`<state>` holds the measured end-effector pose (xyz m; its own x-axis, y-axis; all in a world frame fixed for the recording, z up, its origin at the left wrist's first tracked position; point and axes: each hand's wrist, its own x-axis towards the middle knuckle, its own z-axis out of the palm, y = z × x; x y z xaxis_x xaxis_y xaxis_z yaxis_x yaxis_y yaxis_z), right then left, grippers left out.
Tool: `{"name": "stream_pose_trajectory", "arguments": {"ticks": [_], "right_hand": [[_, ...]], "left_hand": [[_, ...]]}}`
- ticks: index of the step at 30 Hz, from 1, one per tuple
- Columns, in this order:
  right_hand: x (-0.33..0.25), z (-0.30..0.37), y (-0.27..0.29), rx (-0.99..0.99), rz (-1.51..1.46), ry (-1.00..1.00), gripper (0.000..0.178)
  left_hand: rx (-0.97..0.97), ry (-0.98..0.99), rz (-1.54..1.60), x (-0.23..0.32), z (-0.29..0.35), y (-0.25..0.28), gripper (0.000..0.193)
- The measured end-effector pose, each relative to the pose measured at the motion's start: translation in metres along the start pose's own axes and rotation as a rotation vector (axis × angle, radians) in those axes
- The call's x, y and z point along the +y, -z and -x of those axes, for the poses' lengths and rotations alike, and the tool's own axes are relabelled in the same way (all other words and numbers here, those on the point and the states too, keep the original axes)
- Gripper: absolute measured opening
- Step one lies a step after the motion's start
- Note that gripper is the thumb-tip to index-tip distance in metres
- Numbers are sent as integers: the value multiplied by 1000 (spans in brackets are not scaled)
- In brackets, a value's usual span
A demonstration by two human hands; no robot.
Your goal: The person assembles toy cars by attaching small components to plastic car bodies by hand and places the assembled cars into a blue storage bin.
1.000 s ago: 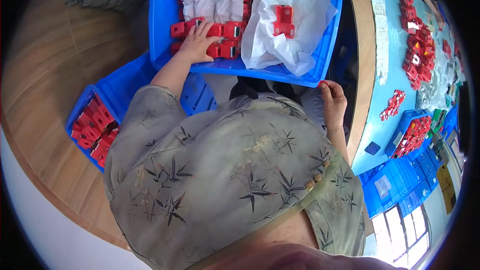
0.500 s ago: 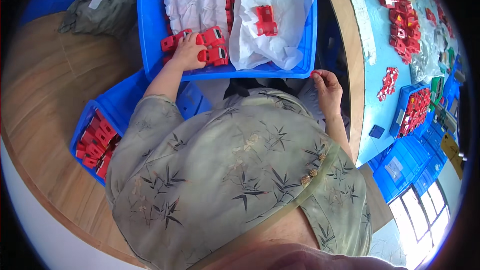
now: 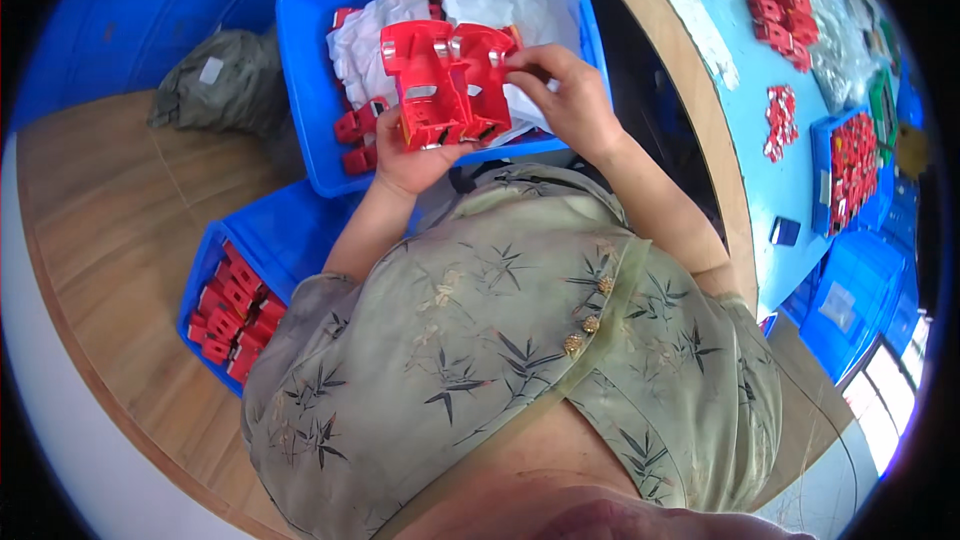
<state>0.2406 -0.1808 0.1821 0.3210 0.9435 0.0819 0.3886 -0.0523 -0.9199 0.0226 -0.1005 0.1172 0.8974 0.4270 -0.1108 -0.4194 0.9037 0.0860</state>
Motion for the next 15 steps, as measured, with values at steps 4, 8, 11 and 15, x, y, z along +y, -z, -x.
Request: {"name": "stream_pose_trajectory", "arguments": {"ticks": [4, 8, 11, 15], "right_hand": [[-4, -3, 13, 21, 304, 222, 13], [3, 9, 28, 62, 622, 319, 14], [19, 20, 39, 23, 666, 217, 11], [18, 37, 62, -9, 511, 82, 11]], "left_hand": [[56, 54, -120, -11, -17, -27, 75], [-66, 204, -358, -17, -27, -10, 66], [5, 235, -303, -31, -41, -12, 60], [-30, 342, -398, -50, -51, -30, 60]]}}
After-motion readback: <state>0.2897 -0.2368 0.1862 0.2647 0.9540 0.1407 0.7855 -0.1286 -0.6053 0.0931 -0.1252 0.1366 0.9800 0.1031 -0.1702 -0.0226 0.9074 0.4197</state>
